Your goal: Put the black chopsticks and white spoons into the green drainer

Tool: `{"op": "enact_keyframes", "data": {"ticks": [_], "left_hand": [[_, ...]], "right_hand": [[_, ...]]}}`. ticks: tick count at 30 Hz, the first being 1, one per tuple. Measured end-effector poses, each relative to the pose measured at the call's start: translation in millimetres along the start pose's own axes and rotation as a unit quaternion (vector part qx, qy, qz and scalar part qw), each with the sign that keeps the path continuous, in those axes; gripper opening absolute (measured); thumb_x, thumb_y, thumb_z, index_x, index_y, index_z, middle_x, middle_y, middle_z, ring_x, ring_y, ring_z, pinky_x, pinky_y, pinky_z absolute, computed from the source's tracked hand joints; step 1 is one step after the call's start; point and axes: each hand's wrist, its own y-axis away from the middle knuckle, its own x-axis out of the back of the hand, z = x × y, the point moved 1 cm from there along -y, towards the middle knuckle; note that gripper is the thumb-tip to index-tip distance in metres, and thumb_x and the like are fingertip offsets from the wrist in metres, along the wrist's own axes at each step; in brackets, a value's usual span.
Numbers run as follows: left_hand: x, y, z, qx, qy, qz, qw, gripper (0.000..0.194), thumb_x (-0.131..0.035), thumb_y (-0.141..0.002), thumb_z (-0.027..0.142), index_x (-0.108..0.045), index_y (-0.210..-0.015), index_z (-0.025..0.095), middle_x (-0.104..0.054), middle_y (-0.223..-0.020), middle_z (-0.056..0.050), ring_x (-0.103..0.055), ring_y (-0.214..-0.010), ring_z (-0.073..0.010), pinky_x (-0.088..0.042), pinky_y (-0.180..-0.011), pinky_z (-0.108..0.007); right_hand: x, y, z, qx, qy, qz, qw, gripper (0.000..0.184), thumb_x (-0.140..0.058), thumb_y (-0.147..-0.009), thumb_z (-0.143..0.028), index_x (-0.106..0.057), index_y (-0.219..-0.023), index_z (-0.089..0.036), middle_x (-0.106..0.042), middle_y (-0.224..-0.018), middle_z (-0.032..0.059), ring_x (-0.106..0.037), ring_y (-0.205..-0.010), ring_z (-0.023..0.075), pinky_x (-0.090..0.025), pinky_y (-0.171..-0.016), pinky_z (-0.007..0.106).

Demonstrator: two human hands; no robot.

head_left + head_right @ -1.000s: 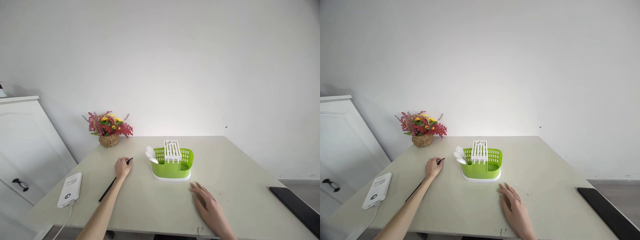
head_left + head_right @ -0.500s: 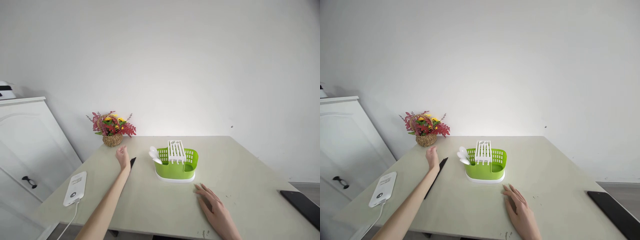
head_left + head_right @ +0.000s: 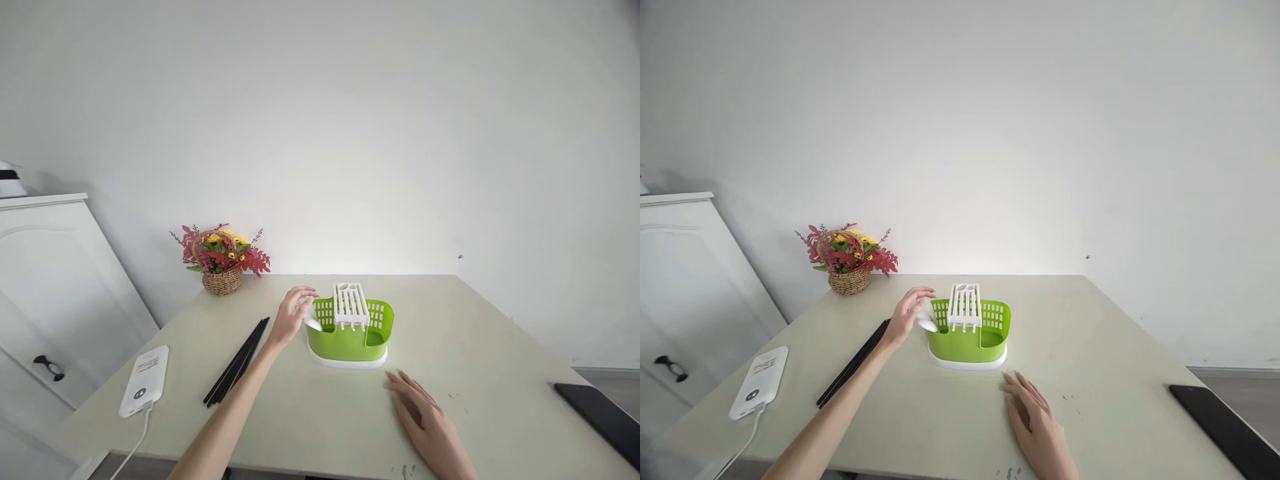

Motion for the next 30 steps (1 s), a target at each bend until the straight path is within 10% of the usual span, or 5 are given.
{"op": "enact_keyframes", "data": {"ticks": [10, 30], "left_hand": [[-8.1, 5.2, 3.4, -0.099, -0.130, -0.013, 0.986, 0.015, -0.062, -0.094, 0.036, -0.072, -0.089, 0.025, -0.073, -0.106, -0.007, -0.063, -0.111, -0.0245, -0.049, -0.103, -0.041], [-27.4, -23.8, -11.0, -0.102, -0.229, 0.006, 0.968, 0.038, -0.058, -0.098, 0.038, -0.070, -0.064, 0.024, -0.069, -0.076, -0.005, -0.063, -0.085, -0.0225, -0.052, -0.081, -0.038]], "right_hand": [[1.1, -0.7, -2.2, 0.009, -0.015, 0.014, 1.000, 0.033, -0.046, -0.102, -0.043, -0.072, -0.120, -0.032, -0.064, -0.147, -0.0004, -0.047, -0.147, 0.0265, -0.044, -0.120, 0.051], [3.3, -0.2, -2.7, 0.012, -0.007, 0.012, 1.000, 0.035, -0.047, -0.102, -0.042, -0.071, -0.124, -0.031, -0.063, -0.149, 0.0014, -0.046, -0.148, 0.0275, -0.044, -0.120, 0.052]]}}
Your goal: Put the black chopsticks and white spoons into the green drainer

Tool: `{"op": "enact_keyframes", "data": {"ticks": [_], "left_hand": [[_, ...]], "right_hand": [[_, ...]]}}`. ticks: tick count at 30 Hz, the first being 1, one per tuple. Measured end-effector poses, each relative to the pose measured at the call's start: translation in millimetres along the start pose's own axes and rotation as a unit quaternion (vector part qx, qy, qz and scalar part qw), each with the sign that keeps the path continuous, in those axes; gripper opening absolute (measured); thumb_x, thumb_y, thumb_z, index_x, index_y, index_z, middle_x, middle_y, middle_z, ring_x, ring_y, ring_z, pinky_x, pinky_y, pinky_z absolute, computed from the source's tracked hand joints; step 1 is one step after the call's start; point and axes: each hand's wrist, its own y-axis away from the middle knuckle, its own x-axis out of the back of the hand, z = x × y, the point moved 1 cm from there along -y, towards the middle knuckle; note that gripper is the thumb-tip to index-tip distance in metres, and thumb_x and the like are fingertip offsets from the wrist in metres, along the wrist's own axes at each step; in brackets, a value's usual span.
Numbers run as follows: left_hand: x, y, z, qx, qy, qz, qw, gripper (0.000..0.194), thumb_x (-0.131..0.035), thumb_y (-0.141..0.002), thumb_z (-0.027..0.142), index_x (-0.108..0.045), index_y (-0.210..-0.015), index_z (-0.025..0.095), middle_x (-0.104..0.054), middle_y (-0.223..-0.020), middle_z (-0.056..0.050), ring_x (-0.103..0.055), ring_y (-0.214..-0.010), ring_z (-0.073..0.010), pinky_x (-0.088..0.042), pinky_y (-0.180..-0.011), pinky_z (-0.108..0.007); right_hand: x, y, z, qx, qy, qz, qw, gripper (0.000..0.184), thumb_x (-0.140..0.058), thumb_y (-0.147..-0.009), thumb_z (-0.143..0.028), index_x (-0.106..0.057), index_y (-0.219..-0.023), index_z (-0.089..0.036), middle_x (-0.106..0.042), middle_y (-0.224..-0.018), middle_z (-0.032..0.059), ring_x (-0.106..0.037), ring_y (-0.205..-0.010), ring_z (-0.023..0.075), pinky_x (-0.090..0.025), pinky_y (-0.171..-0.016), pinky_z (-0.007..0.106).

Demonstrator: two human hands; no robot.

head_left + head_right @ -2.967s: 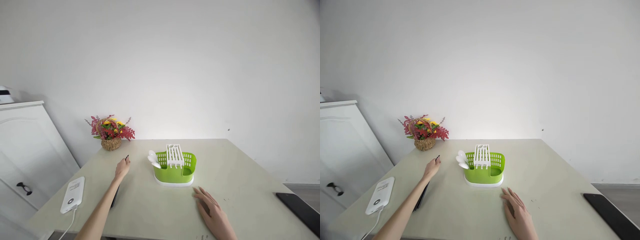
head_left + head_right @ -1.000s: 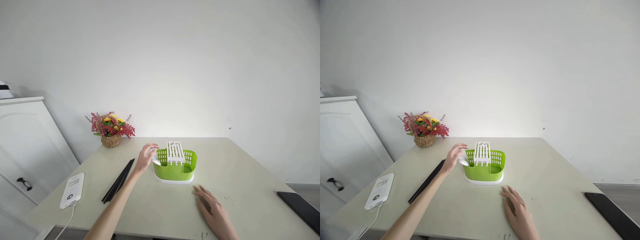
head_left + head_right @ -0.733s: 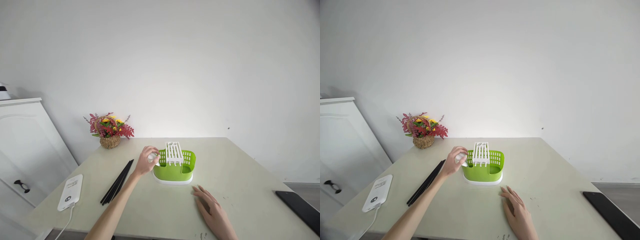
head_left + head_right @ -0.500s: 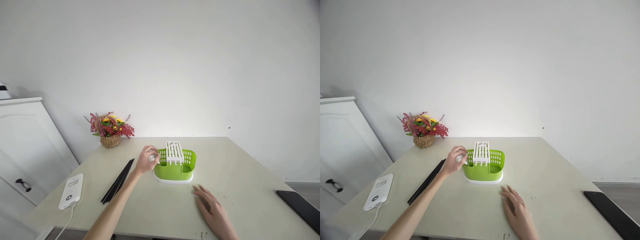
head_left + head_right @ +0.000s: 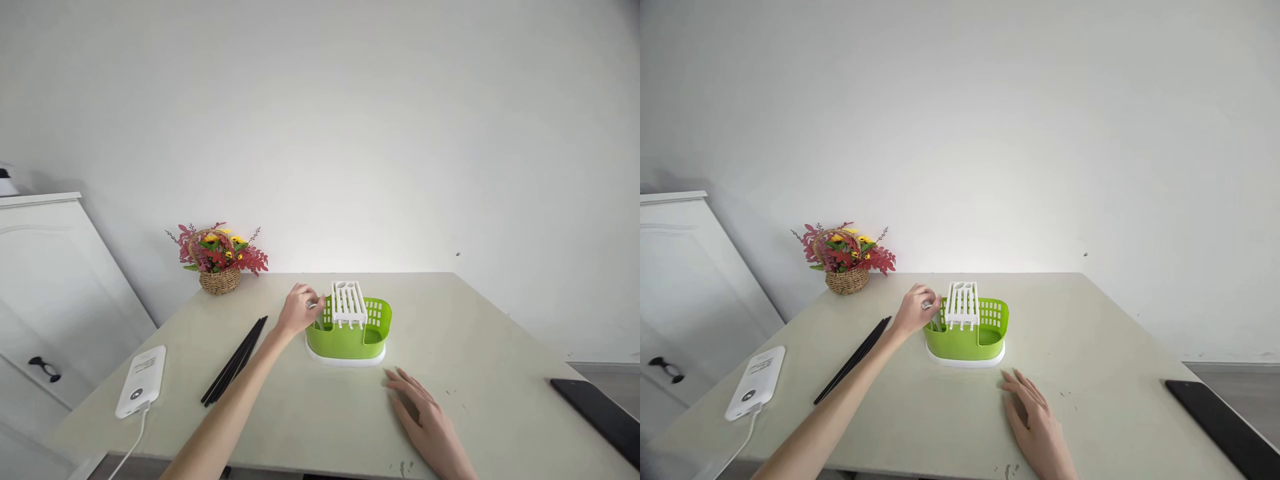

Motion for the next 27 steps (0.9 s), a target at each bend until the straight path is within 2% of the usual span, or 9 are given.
{"op": "enact_keyframes", "data": {"ticks": [5, 11, 19, 27], "left_hand": [[-4.5, -3.2, 1.5, 0.009, -0.006, 0.019, 1.000, 0.036, -0.055, -0.099, 0.035, -0.070, -0.069, 0.023, -0.068, -0.088, -0.007, -0.065, -0.086, -0.0209, -0.053, -0.082, -0.036], [-1.7, -1.6, 6.5, -0.013, -0.015, 0.002, 1.000, 0.036, -0.055, -0.098, 0.030, -0.067, -0.066, 0.022, -0.066, -0.084, -0.006, -0.064, -0.081, -0.0192, -0.053, -0.078, -0.033], [-1.8, -4.4, 5.1, -0.014, -0.014, -0.011, 1.000, 0.029, -0.055, -0.098, 0.026, -0.070, -0.073, 0.022, -0.073, -0.083, -0.004, -0.067, -0.071, -0.0165, -0.051, -0.071, -0.030], [-2.7, -2.5, 4.6, -0.040, -0.037, 0.008, 0.998, 0.033, -0.050, -0.098, 0.023, -0.062, -0.068, 0.019, -0.067, -0.079, -0.004, -0.060, -0.069, -0.0143, -0.045, -0.066, -0.027]], "right_hand": [[-0.3, 0.6, -0.9, -0.007, 0.001, -0.010, 1.000, 0.035, -0.046, -0.102, -0.043, -0.070, -0.124, -0.031, -0.061, -0.151, 0.0006, -0.044, -0.150, 0.0275, -0.043, -0.121, 0.053], [-1.9, 0.4, 0.9, -0.009, 0.001, -0.005, 1.000, 0.034, -0.046, -0.102, -0.044, -0.070, -0.123, -0.032, -0.062, -0.150, 0.0001, -0.045, -0.149, 0.0274, -0.044, -0.120, 0.052], [-1.2, -0.2, -0.1, -0.002, 0.007, -0.002, 1.000, 0.034, -0.046, -0.102, -0.042, -0.071, -0.122, -0.032, -0.062, -0.149, -0.0002, -0.046, -0.149, 0.0267, -0.044, -0.120, 0.051], [-2.0, -0.5, 3.0, -0.002, 0.020, 0.004, 1.000, 0.032, -0.048, -0.101, -0.043, -0.071, -0.122, -0.034, -0.062, -0.149, -0.0026, -0.049, -0.147, 0.0264, -0.048, -0.117, 0.051]]}}
